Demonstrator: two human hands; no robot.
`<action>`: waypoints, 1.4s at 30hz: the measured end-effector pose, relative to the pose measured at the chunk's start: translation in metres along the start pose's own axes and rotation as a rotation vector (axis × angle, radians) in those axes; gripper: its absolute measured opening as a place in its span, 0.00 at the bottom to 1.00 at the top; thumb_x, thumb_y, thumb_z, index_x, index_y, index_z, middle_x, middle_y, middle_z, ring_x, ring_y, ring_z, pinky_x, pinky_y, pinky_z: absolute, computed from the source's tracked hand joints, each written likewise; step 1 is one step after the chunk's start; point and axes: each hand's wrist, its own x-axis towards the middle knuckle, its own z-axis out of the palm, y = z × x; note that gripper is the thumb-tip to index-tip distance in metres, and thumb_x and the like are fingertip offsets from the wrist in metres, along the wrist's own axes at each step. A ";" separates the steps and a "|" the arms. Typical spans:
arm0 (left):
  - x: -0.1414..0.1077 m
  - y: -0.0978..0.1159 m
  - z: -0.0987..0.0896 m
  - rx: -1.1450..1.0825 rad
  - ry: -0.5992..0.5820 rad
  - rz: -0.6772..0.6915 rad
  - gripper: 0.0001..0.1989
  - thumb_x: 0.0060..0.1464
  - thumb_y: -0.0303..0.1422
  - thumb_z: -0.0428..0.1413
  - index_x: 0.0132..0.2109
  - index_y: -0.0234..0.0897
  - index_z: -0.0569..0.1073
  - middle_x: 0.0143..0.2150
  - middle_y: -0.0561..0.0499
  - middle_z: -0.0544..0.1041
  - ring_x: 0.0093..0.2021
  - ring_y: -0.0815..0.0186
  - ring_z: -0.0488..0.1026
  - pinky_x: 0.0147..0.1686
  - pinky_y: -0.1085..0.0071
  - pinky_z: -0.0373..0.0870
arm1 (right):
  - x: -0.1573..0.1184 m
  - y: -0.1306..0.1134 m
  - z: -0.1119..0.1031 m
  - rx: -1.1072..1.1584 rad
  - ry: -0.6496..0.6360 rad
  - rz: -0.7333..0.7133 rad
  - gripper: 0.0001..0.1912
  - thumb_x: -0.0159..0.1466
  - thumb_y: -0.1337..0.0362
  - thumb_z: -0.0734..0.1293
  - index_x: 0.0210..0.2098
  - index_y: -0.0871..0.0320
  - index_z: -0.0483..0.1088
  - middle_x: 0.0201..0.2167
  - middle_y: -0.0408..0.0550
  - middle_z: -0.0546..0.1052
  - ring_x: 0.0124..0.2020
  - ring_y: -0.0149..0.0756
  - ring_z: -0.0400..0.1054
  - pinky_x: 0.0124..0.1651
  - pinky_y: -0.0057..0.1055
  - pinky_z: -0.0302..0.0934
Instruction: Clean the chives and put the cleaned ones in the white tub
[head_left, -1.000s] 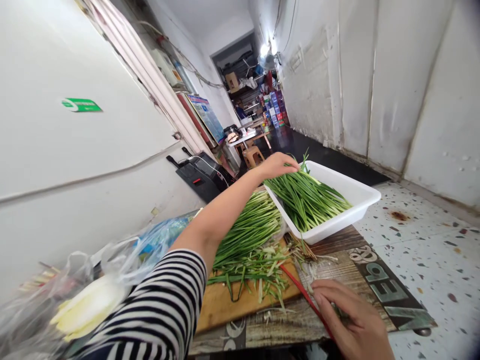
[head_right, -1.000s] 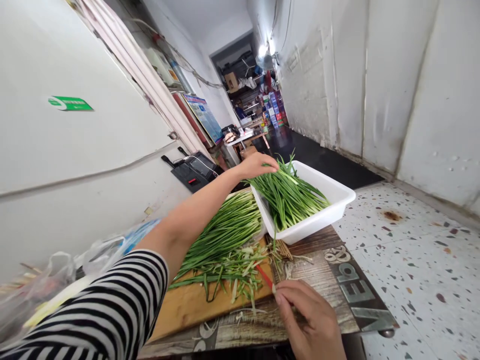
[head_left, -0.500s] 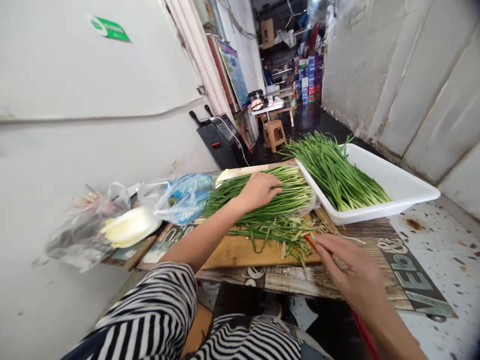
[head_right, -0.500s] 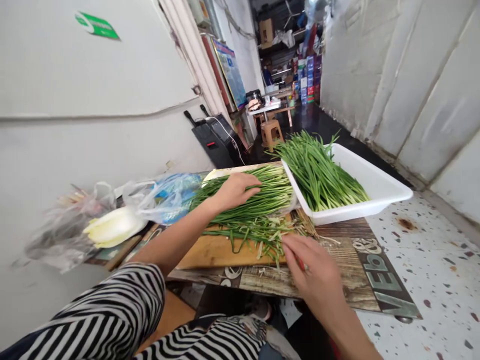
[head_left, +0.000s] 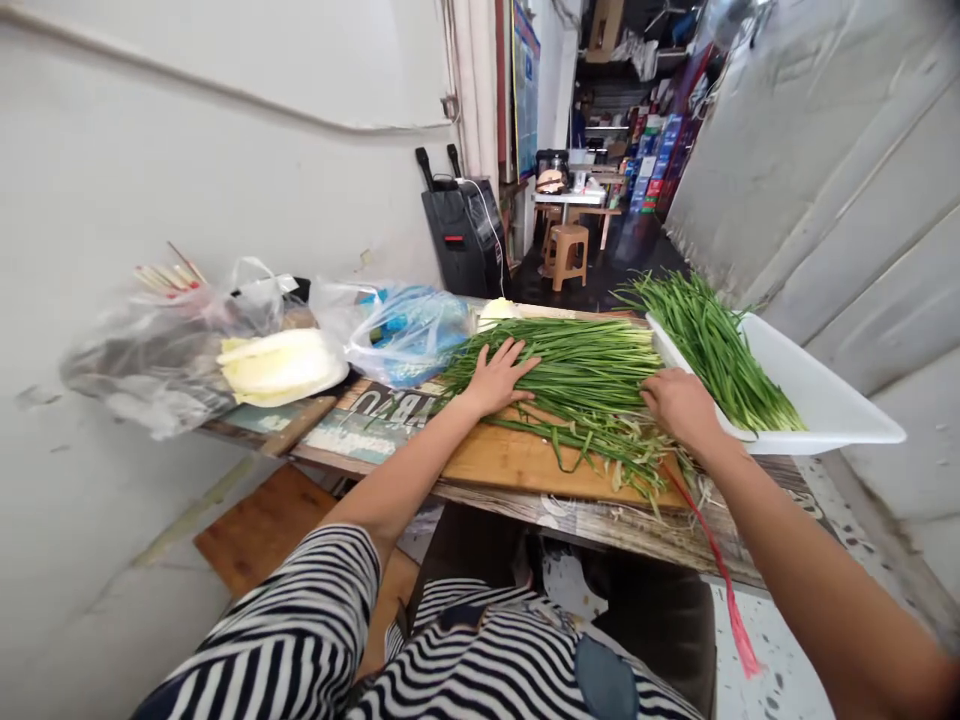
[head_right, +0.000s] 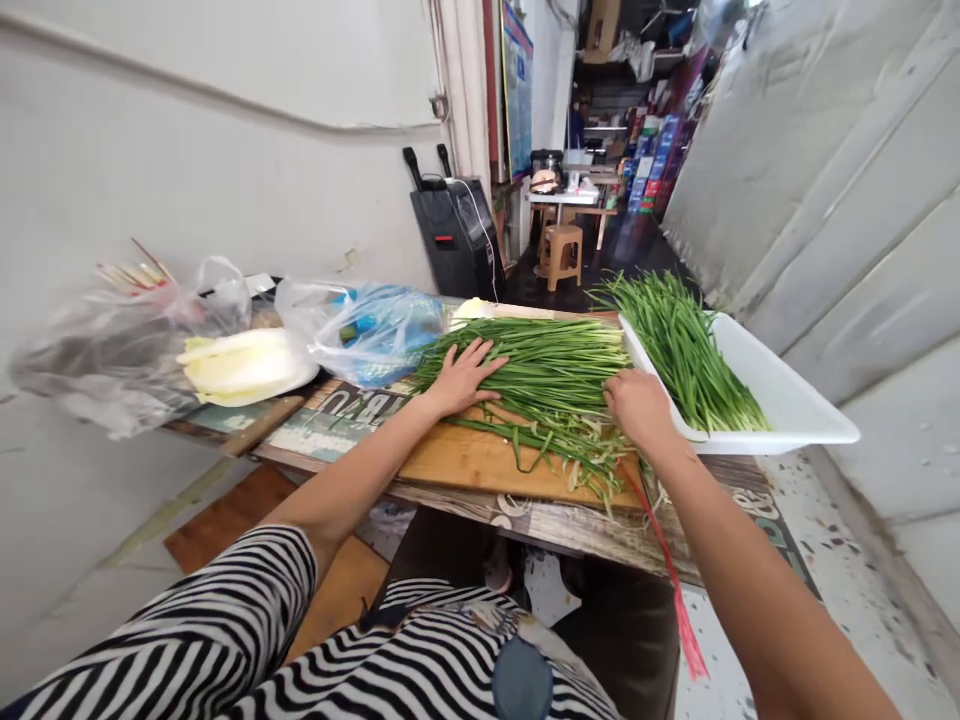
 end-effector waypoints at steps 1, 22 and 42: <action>-0.002 0.001 -0.002 -0.023 -0.009 0.004 0.36 0.57 0.46 0.56 0.69 0.50 0.54 0.74 0.44 0.46 0.74 0.52 0.39 0.67 0.44 0.37 | -0.003 0.000 -0.003 0.030 0.046 -0.009 0.15 0.65 0.66 0.59 0.36 0.62 0.77 0.38 0.57 0.78 0.42 0.45 0.69 0.45 0.37 0.58; 0.018 0.123 -0.044 -0.532 0.029 0.427 0.14 0.63 0.32 0.48 0.44 0.36 0.79 0.47 0.47 0.81 0.48 0.62 0.76 0.48 0.71 0.67 | -0.072 -0.038 -0.005 0.952 0.506 0.447 0.18 0.65 0.52 0.62 0.40 0.58 0.76 0.37 0.52 0.80 0.40 0.41 0.74 0.49 0.40 0.67; 0.013 0.108 -0.047 -0.720 0.098 0.238 0.12 0.61 0.28 0.48 0.35 0.34 0.75 0.37 0.49 0.80 0.39 0.66 0.75 0.43 0.71 0.69 | -0.063 -0.043 0.004 1.176 0.395 0.589 0.16 0.54 0.51 0.70 0.25 0.59 0.75 0.21 0.44 0.74 0.25 0.33 0.64 0.33 0.32 0.60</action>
